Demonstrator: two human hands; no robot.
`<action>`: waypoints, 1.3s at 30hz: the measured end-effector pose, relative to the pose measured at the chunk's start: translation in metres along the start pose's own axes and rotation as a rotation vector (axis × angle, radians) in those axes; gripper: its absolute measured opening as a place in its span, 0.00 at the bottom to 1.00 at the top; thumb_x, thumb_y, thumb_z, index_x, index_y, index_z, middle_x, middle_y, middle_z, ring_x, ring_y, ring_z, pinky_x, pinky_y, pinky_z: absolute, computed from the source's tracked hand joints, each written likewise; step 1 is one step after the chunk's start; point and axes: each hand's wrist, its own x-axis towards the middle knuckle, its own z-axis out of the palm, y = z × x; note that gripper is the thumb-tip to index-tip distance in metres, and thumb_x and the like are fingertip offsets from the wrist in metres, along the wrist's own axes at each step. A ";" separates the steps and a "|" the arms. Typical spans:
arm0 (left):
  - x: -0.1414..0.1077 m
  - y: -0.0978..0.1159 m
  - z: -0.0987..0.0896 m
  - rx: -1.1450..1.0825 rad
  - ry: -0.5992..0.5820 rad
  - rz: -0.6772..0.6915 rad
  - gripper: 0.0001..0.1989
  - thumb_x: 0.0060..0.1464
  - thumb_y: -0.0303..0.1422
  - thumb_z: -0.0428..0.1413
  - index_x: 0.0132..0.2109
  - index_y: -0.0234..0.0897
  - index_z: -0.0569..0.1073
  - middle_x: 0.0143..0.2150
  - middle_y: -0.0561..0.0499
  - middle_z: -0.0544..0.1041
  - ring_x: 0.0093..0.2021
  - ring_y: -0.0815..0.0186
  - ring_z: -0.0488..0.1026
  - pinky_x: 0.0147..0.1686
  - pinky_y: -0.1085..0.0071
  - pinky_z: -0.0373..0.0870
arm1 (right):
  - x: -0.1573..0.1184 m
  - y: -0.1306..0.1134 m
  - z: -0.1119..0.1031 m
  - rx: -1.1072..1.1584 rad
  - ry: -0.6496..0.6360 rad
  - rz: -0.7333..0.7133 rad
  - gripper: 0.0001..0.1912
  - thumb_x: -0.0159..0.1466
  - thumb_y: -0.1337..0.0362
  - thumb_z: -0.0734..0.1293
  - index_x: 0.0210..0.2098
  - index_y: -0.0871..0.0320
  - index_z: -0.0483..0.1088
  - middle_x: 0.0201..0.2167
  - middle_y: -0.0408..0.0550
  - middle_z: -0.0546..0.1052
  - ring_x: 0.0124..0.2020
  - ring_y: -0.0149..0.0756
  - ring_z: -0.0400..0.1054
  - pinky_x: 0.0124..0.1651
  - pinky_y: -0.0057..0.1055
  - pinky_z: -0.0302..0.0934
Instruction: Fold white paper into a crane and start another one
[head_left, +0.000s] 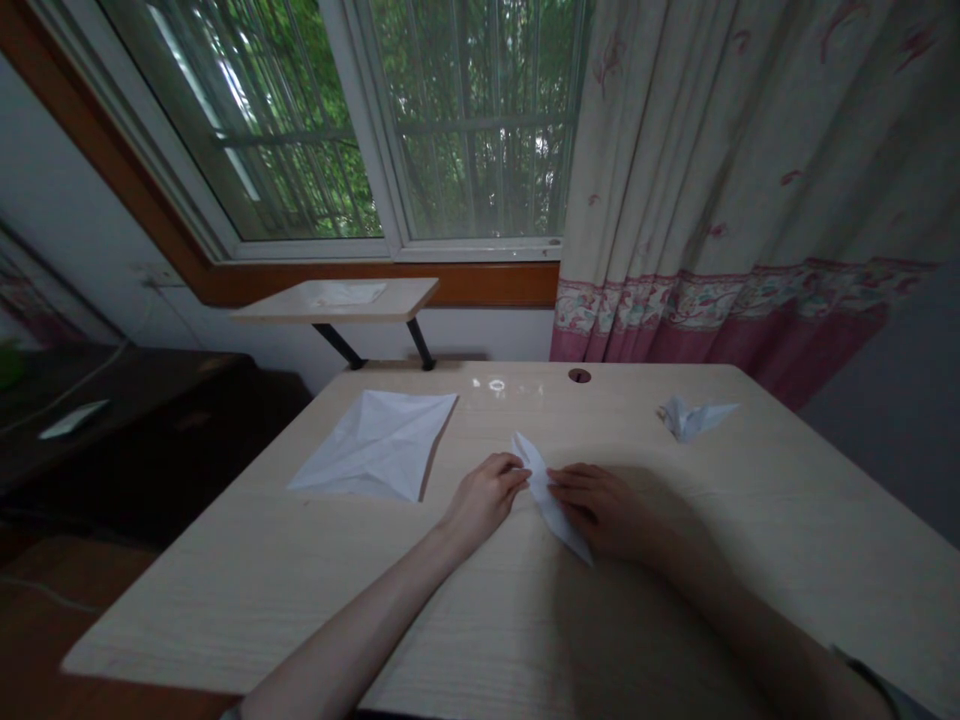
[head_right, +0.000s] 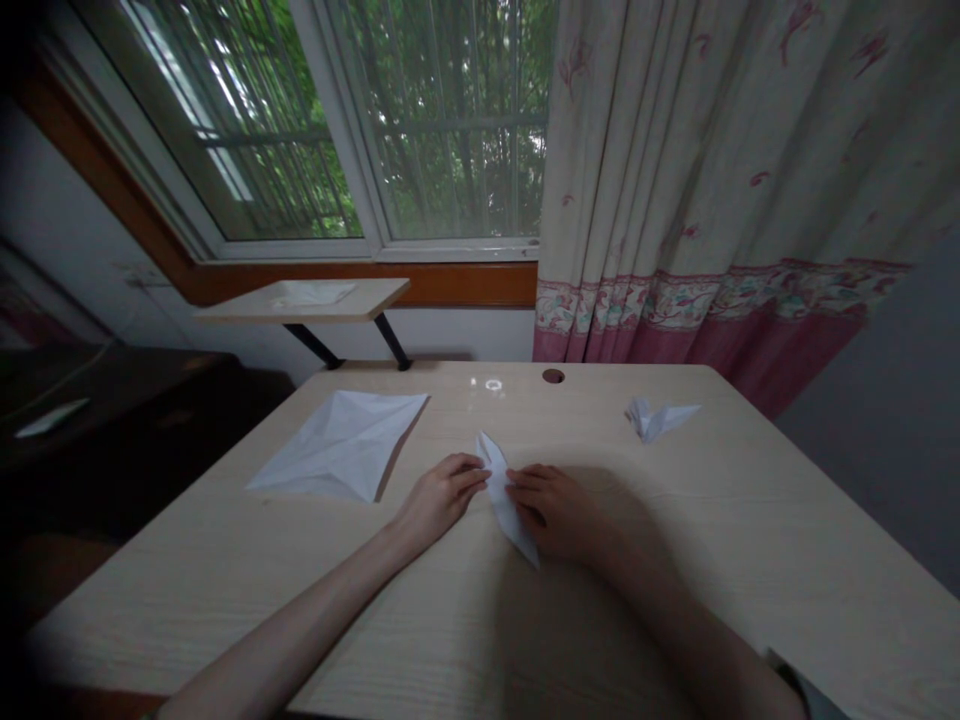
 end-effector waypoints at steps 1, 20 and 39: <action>0.000 0.000 0.000 -0.011 -0.005 0.000 0.10 0.63 0.28 0.56 0.48 0.39 0.79 0.47 0.47 0.78 0.48 0.62 0.76 0.49 0.67 0.76 | -0.001 0.000 0.000 -0.009 0.006 -0.007 0.20 0.62 0.73 0.63 0.51 0.56 0.76 0.55 0.52 0.77 0.54 0.44 0.72 0.60 0.46 0.65; 0.000 -0.002 -0.003 -0.227 -0.117 0.120 0.12 0.62 0.26 0.51 0.50 0.37 0.76 0.51 0.46 0.76 0.53 0.63 0.75 0.56 0.66 0.72 | 0.000 -0.009 0.000 0.048 0.084 0.042 0.16 0.65 0.71 0.59 0.50 0.55 0.71 0.47 0.52 0.76 0.49 0.43 0.69 0.55 0.46 0.64; 0.002 0.012 -0.025 -0.281 -0.279 0.091 0.17 0.56 0.27 0.58 0.52 0.38 0.68 0.55 0.45 0.69 0.58 0.57 0.66 0.59 0.61 0.65 | 0.003 -0.003 -0.003 0.205 0.038 0.051 0.16 0.62 0.74 0.58 0.48 0.56 0.66 0.48 0.53 0.72 0.52 0.43 0.64 0.56 0.45 0.61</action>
